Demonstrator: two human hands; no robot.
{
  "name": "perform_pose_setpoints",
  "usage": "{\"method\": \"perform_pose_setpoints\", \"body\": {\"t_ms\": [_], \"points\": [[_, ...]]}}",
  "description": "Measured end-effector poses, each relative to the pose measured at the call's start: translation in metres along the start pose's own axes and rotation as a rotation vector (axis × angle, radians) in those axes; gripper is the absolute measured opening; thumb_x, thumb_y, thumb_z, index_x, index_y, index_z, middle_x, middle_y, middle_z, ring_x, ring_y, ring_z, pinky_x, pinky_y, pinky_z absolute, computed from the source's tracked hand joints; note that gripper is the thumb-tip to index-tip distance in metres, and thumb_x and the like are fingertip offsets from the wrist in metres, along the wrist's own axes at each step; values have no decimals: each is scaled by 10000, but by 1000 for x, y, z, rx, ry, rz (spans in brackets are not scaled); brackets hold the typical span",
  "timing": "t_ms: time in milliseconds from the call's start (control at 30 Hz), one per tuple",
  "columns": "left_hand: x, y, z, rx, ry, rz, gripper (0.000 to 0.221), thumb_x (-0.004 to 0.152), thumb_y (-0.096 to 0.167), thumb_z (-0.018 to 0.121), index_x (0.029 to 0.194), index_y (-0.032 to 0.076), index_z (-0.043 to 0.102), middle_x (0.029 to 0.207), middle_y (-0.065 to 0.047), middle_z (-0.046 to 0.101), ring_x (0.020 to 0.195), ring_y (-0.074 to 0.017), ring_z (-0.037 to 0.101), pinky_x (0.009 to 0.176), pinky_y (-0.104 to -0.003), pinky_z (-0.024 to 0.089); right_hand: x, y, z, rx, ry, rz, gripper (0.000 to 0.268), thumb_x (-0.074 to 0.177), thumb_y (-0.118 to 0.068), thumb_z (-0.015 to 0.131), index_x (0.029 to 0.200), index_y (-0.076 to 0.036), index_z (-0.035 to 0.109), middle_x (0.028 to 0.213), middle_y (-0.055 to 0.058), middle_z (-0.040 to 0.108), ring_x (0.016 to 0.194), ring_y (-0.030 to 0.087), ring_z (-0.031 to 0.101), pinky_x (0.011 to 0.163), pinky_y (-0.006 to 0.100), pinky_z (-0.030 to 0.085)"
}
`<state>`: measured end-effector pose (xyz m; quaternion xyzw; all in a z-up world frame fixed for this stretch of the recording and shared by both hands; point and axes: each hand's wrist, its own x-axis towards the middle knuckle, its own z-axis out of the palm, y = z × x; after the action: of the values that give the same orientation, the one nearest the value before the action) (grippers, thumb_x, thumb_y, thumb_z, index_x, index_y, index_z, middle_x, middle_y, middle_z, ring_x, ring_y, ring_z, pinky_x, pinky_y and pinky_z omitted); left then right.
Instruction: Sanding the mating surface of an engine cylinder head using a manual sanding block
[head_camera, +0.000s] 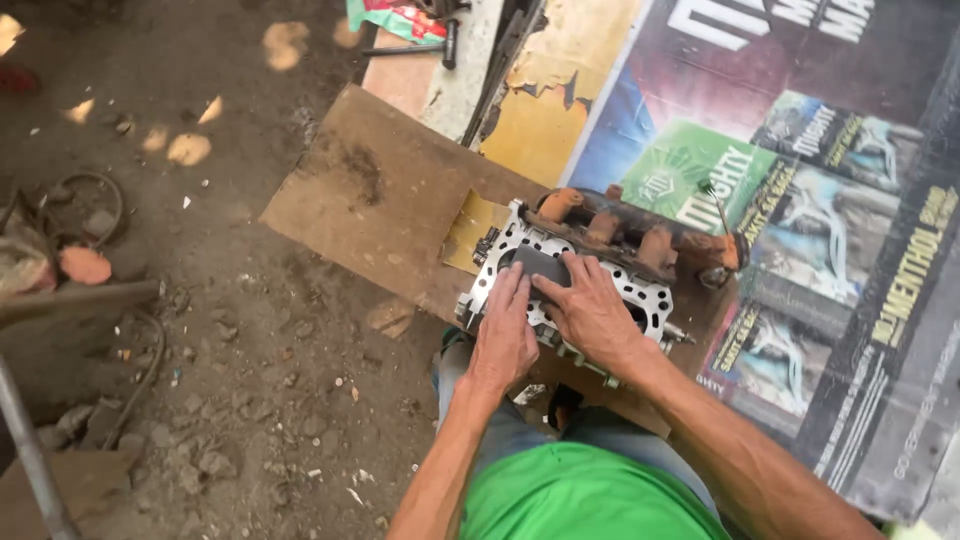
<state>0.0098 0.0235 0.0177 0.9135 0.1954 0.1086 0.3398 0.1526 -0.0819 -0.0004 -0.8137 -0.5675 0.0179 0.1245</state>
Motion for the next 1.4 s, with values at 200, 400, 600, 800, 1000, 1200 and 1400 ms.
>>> {"method": "perform_pose_setpoints", "body": {"t_ms": [200,400,600,800,1000,1200,1400], "points": [[12,-15,-20,94,-55,243,625,745,61,650,1348,-69,550,1473,-236,471,1281,-432,464,1094,-481,395,-11,-66,-34,-18,59,303,465,845,-275,694,1293,-160,644,1122,204,529,961,377,538,784,467,487],[3,-59,-41,53,-266,477,556,890,126,557,1416,-48,521,1572,-182,425,1346,-379,449,1067,-459,381,-9,-145,-6,-19,179,696,537,846,-193,694,1363,-72,614,1101,219,482,911,335,460,820,445,443],[54,-90,-23,272,-390,600,674,855,128,584,1515,58,464,1651,-93,362,1421,-357,378,1006,-504,399,24,-134,21,-169,173,859,464,877,-311,647,1314,-156,647,1170,212,494,998,418,536,758,515,527],[43,-78,-65,92,-125,862,463,961,52,489,1402,-78,544,1530,-303,478,1376,-494,475,883,-508,463,13,-161,21,-188,130,895,511,894,-292,611,1382,-139,592,1174,255,520,1081,466,543,872,562,494],[94,-64,-76,510,-685,751,684,931,46,521,1592,96,350,1718,-68,208,1578,-433,97,1104,-529,402,44,-144,22,-215,243,941,451,887,-276,611,1302,-100,596,1100,191,484,952,429,519,774,517,487],[58,-92,-70,141,-360,816,708,793,76,574,1494,30,491,1635,-141,398,1504,-461,293,923,-496,417,27,-181,15,-214,322,977,521,796,-321,763,1259,-95,693,1306,250,528,1111,427,554,793,510,538],[63,-90,-67,-82,-301,669,629,827,83,498,1451,31,561,1542,-168,496,1422,-423,405,941,-477,416,13,-178,21,-161,467,876,614,717,-305,856,1265,-91,682,1220,266,550,1139,419,580,943,470,474]]}}
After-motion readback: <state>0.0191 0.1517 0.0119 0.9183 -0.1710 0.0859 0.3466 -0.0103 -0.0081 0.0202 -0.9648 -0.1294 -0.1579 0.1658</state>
